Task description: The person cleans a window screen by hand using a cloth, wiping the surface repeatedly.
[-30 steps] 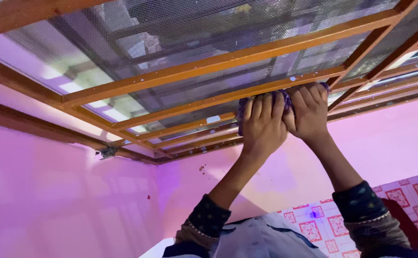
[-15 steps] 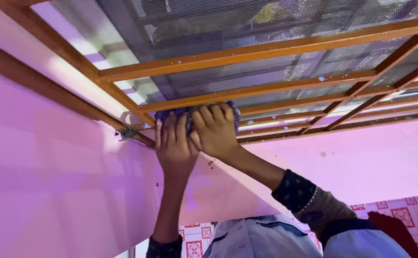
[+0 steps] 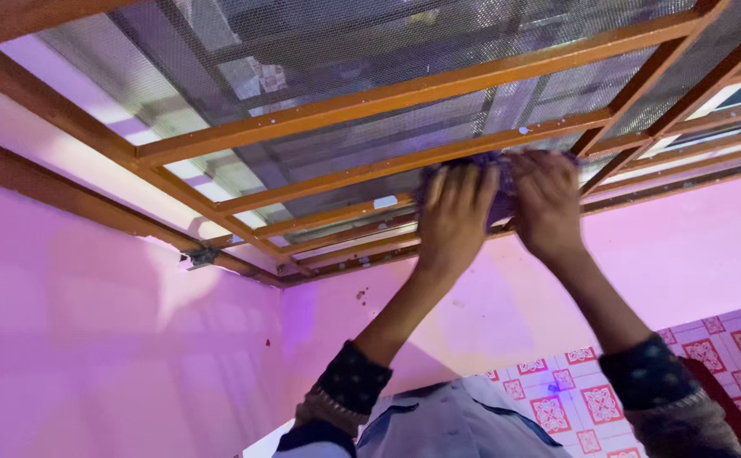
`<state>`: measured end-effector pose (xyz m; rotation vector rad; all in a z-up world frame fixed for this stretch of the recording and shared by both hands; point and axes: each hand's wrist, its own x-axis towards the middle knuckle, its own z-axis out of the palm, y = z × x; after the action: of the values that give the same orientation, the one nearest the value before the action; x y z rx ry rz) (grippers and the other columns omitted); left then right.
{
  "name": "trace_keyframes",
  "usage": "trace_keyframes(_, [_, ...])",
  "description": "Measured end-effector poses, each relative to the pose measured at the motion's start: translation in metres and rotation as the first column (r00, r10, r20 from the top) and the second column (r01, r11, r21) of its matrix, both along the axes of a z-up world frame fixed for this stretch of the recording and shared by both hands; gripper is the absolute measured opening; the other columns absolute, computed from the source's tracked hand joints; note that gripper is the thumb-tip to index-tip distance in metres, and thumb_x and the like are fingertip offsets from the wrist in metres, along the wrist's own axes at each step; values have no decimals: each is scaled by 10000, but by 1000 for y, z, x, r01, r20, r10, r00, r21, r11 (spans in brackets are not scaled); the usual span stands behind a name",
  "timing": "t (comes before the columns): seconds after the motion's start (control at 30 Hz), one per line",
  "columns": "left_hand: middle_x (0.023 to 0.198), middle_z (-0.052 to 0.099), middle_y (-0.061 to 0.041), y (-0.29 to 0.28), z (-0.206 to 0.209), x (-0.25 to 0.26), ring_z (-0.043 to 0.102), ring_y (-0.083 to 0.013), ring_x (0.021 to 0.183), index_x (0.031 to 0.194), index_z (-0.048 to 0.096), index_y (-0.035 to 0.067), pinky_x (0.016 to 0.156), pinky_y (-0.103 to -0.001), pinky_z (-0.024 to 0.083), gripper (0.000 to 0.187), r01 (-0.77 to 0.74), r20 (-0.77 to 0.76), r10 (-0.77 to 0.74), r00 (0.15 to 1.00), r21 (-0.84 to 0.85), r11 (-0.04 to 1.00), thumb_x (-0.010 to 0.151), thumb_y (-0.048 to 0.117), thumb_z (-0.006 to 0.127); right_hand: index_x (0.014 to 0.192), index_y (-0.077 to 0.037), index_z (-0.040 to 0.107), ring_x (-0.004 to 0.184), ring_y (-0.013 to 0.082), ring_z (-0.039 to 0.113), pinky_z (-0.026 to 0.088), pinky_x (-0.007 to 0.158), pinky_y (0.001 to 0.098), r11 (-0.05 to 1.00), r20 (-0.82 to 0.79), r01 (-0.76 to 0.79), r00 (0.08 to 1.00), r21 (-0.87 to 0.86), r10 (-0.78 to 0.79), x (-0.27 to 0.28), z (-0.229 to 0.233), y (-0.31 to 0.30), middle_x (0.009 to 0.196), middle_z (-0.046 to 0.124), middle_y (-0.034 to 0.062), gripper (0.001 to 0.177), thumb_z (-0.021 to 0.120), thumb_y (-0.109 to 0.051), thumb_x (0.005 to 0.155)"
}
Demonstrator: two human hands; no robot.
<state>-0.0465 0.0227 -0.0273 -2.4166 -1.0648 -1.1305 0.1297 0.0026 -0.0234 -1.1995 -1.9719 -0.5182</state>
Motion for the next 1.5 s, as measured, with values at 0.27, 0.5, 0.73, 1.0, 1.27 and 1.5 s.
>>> trace_keyframes(0.27, [1398, 616, -184, -17, -44, 27, 586, -333, 1380, 1455, 541, 85, 1184, -490, 456, 529, 307, 126, -296, 947, -79, 948, 934, 49, 622, 1275, 49, 618, 1210, 391, 596, 466, 1037, 494, 983, -261, 178, 948, -41, -182, 9, -48, -48, 1320, 649, 223, 354, 695, -2, 933])
trace_keyframes(0.5, [1368, 614, -212, 8, -84, -30, 559, -384, 1349, 1418, 560, 24, 1221, -545, 395, 490, 55, 46, -51, 998, -106, 993, 933, 77, 604, 1259, 8, 595, 1281, 417, 575, 357, 1178, 568, 982, -194, 174, 963, -72, -185, -61, -87, 13, 1268, 643, 221, 375, 601, -85, 896])
trace_keyframes(0.73, [1350, 604, -252, -19, -86, -160, 544, -420, 1307, 1287, 615, -9, 1173, -574, 345, 464, -396, 101, 422, 901, -204, 895, 928, 280, 661, 1256, 70, 593, 1108, 422, 594, 371, 999, 587, 966, -159, -189, 974, -178, 161, -201, -80, 32, 1173, 648, 261, 587, 619, -251, 766])
trace_keyframes(1.0, [1275, 613, -279, -23, -66, -157, 555, -455, 1272, 1291, 606, -37, 1205, -613, 343, 471, -473, 8, 486, 874, -212, 855, 942, 280, 618, 1252, 0, 610, 1110, 397, 609, 425, 973, 587, 869, 26, -170, 978, -464, 205, -199, -83, 46, 1157, 642, 238, 501, 636, -344, 889])
trace_keyframes(1.27, [1406, 565, -285, 11, -74, 14, 510, -436, 1361, 1462, 497, -19, 1209, -554, 343, 640, -117, -14, 117, 993, -240, 964, 901, 265, 618, 1176, 1, 596, 1157, 440, 550, 398, 1045, 563, 958, -43, 61, 996, -280, -76, 6, -103, 37, 1199, 614, 239, 352, 603, -259, 939])
trace_keyframes(1.5, [1435, 591, -247, 2, -74, -47, 542, -395, 1312, 1532, 468, -2, 1107, -539, 368, 600, -18, 113, 68, 991, -392, 920, 963, 169, 554, 1419, 65, 521, 1293, 452, 520, 257, 1092, 657, 980, -77, 128, 987, -152, -140, -67, -102, 34, 1370, 573, 277, 681, 571, -308, 851])
